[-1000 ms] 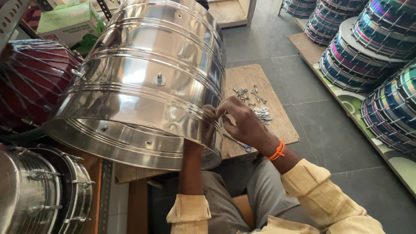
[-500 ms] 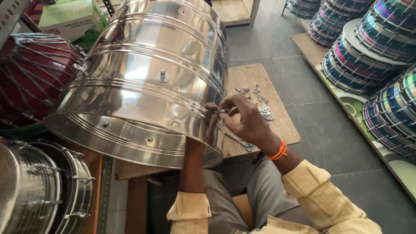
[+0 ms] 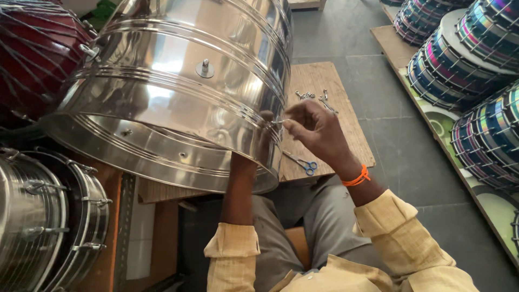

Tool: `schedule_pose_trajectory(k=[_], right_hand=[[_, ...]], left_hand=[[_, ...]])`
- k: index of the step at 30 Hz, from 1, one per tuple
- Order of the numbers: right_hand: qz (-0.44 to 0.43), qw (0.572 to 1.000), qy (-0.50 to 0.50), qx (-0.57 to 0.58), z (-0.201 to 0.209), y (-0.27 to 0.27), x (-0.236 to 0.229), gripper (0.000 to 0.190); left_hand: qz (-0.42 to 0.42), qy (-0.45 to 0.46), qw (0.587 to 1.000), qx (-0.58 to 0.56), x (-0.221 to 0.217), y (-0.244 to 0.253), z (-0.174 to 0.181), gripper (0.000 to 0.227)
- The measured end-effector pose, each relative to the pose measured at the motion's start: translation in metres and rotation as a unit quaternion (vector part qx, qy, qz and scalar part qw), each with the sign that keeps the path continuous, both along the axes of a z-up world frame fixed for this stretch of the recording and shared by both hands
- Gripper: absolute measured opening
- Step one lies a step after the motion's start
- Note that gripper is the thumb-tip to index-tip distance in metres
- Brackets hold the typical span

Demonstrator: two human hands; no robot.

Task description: The person assembles a large metallic drum by hand, inserting bolts and washers into the drum's rim. They pick up bolts and washers from a wooden board, insert them into the drum's holes, and tighten them to secure the structure.

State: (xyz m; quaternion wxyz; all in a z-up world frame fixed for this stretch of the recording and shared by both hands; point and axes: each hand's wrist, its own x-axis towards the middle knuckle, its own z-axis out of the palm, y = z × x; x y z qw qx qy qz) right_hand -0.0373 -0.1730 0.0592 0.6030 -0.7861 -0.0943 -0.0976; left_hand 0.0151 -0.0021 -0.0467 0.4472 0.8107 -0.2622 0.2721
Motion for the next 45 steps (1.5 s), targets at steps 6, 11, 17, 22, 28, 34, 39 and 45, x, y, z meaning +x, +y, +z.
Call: schedule_pose_trajectory(k=[6, 11, 17, 22, 28, 34, 39, 45], right_hand=[[-0.030, 0.978, -0.071, -0.195, 0.013, 0.007, 0.002, 0.006], [0.008, 0.970, -0.200, -0.140, 0.020, 0.009, -0.004, 0.015], [-0.042, 0.984, 0.003, -0.176, 0.016, 0.009, 0.001, 0.008], [0.013, 0.970, -0.191, -0.148, 0.017, 0.009, -0.004, 0.014], [-0.051, 0.985, 0.035, -0.160, 0.016, 0.008, -0.001, 0.008], [0.025, 0.953, -0.245, -0.174, 0.017, 0.007, -0.004, 0.007], [-0.058, 0.986, 0.057, -0.142, 0.020, 0.012, -0.002, 0.010], [-0.006, 0.968, -0.179, -0.176, 0.016, 0.010, -0.003, 0.007]], left_hand=[[-0.117, 0.202, 0.967, -0.099, -0.004, 0.002, 0.016, 0.017], [-0.119, 0.048, 0.984, -0.124, 0.000, -0.002, 0.008, 0.030], [-0.091, 0.305, 0.945, -0.079, -0.001, -0.003, 0.015, 0.020], [-0.176, 0.108, 0.955, -0.211, 0.000, -0.011, 0.002, 0.028], [-0.100, 0.266, 0.950, -0.130, -0.002, -0.005, 0.009, 0.026], [-0.124, 0.093, 0.981, -0.113, -0.002, -0.005, 0.018, 0.030], [-0.092, 0.306, 0.939, -0.127, -0.013, -0.004, 0.038, 0.029], [-0.110, 0.171, 0.973, -0.112, -0.008, -0.006, 0.023, 0.025]])
